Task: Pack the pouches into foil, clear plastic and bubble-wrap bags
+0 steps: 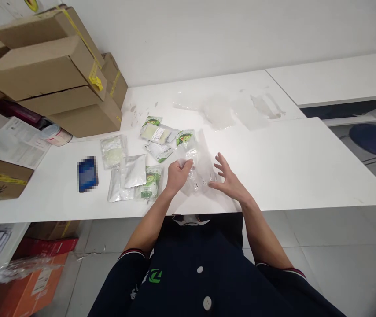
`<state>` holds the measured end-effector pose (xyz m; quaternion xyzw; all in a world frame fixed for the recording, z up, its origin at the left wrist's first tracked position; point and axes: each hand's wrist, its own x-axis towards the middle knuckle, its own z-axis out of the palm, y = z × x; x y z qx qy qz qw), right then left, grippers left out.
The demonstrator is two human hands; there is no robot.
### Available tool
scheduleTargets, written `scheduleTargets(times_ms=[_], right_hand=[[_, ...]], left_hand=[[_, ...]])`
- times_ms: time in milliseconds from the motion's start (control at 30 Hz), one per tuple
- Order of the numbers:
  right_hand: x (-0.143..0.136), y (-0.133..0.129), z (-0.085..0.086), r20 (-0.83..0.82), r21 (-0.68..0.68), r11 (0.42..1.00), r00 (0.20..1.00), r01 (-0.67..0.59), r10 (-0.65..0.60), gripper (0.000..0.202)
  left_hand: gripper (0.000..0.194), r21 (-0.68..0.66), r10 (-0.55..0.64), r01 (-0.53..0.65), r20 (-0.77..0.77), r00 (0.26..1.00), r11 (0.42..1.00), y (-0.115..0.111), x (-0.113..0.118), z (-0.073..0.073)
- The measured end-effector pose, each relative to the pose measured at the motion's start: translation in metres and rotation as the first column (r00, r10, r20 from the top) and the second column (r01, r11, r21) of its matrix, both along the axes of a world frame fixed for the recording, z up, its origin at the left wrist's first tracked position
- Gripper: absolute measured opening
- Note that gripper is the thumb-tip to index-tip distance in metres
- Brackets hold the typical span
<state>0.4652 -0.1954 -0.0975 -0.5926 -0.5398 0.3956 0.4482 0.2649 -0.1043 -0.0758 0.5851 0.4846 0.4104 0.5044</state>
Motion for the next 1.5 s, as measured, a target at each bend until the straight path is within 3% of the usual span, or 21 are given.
scheduleTargets(times_ms=[67, 167, 233, 300, 333, 400, 467, 533, 600, 700, 800, 900, 967, 1100, 1167, 1233, 1300, 1367, 1433, 1467, 1500], right_hand=[[-0.006, 0.002, 0.002, -0.021, 0.011, 0.999, 0.999, 0.039, -0.039, 0.094], [-0.006, 0.007, -0.004, -0.149, -0.03, 0.973, 0.962, 0.228, -0.23, 0.054], [-0.002, 0.008, -0.008, -0.173, -0.036, 0.93, 0.914, 0.366, -0.366, 0.049], [-0.001, 0.004, -0.008, -0.114, 0.02, 0.916, 0.912, 0.4, -0.395, 0.052], [-0.005, 0.001, -0.008, -0.048, 0.063, 0.941, 0.942, 0.334, -0.331, 0.054], [-0.019, -0.007, -0.01, 0.135, 0.105, 0.994, 0.989, 0.038, -0.052, 0.069], [-0.041, -0.014, -0.016, 0.293, 0.063, 0.972, 0.935, -0.227, 0.199, 0.096], [-0.058, -0.019, -0.023, 0.359, 0.013, 0.965, 0.902, -0.262, 0.24, 0.102], [-0.062, -0.02, -0.027, 0.313, -0.029, 0.983, 0.932, -0.18, 0.18, 0.082], [-0.041, -0.019, -0.021, 0.154, -0.026, 1.0, 0.988, 0.011, -0.007, 0.052], [-0.011, -0.014, -0.009, 0.097, -0.001, 0.97, 0.966, 0.241, -0.24, 0.053], [0.006, -0.009, 0.003, 0.016, -0.094, 0.958, 0.962, 0.271, -0.271, 0.06], [0.013, -0.005, 0.009, -0.042, -0.089, 0.952, 0.954, 0.292, -0.297, 0.06], [0.045, 0.01, 0.014, -0.021, 0.011, 0.877, 0.877, 0.48, -0.479, 0.05], [0.076, 0.025, 0.012, 0.042, 0.028, 0.83, 0.829, 0.557, -0.558, 0.043], [0.112, 0.045, 0.011, 0.154, 0.015, 0.809, 0.798, 0.588, -0.583, 0.04], [0.141, 0.065, 0.014, 0.345, -0.013, 0.797, 0.751, 0.603, -0.563, 0.048], [0.152, 0.083, 0.024, 0.549, 0.049, 0.767, 0.624, 0.64, -0.555, 0.073], [0.137, 0.099, 0.036, 0.646, 0.205, 0.745, 0.484, 0.635, -0.591, 0.085], [0.12, 0.107, 0.041, 0.655, 0.276, 0.756, 0.46, 0.594, -0.6, 0.081], [0.097, 0.114, 0.043, 0.654, 0.304, 0.799, 0.496, 0.519, -0.571, 0.072]], left_hand=[[0.034, 0.012, -0.034, 0.034, -0.024, 0.999, 0.999, 0.001, -0.002, -0.004], [0.026, -0.023, -0.1, 0.1, -0.024, 0.995, 0.995, 0.004, -0.01, -0.009], [0.031, -0.013, -0.106, 0.106, -0.202, 0.974, 0.994, 0.005, -0.017, -0.009], [0.051, 0.093, -0.024, 0.083, -0.511, 0.859, 0.992, 0.004, -0.021, -0.007], [0.055, 0.162, 0.027, 0.102, -0.646, 0.762, 0.981, 0.003, -0.022, -0.006], [0.046, 0.24, 0.062, 0.229, -0.805, 0.59, 0.943, 0.001, -0.021, -0.005], [0.033, 0.188, -0.045, 0.4, -0.862, 0.505, 0.897, 0.0, -0.017, -0.005], [0.035, 0.105, -0.164, 0.493, -0.867, 0.471, 0.864, 0.0, -0.011, -0.007], [0.046, 0.057, -0.197, 0.482, -0.865, 0.461, 0.874, -0.001, -0.004, -0.01], [0.074, 0.013, -0.184, 0.407, -0.878, 0.442, 0.913, -0.007, 0.012, -0.014], [0.085, -0.021, -0.188, 0.372, -0.888, 0.42, 0.928, -0.015, 0.028, -0.016], [0.075, 0.015, -0.166, 0.376, -0.881, 0.444, 0.926, -0.016, 0.035, -0.016], [0.075, 0.039, -0.168, 0.363, -0.837, 0.521, 0.931, -0.012, 0.03, -0.016], [0.075, 0.061, -0.11, 0.159, -0.489, 0.865, 0.985, -0.007, 0.0, -0.015], [0.075, 0.042, -0.06, 0.08, -0.35, 0.935, 0.996, -0.011, -0.02, -0.013], [0.068, 0.016, -0.14, 0.166, -0.454, 0.88, 0.986, -0.019, -0.036, -0.01], [0.049, 0.014, -0.24, 0.335, -0.671, 0.702, 0.942, -0.03, -0.045, -0.007], [0.035, 0.07, -0.212, 0.454, -0.814, 0.541, 0.889, -0.039, -0.043, -0.006], [0.036, 0.159, -0.132, 0.499, -0.857, 0.498, 0.852, -0.045, -0.032, -0.009], [0.037, 0.205, -0.099, 0.518, -0.861, 0.499, 0.831, -0.048, -0.026, -0.011], [0.038, 0.243, -0.08, 0.545, -0.861, 0.502, 0.802, -0.05, -0.019, -0.014]])
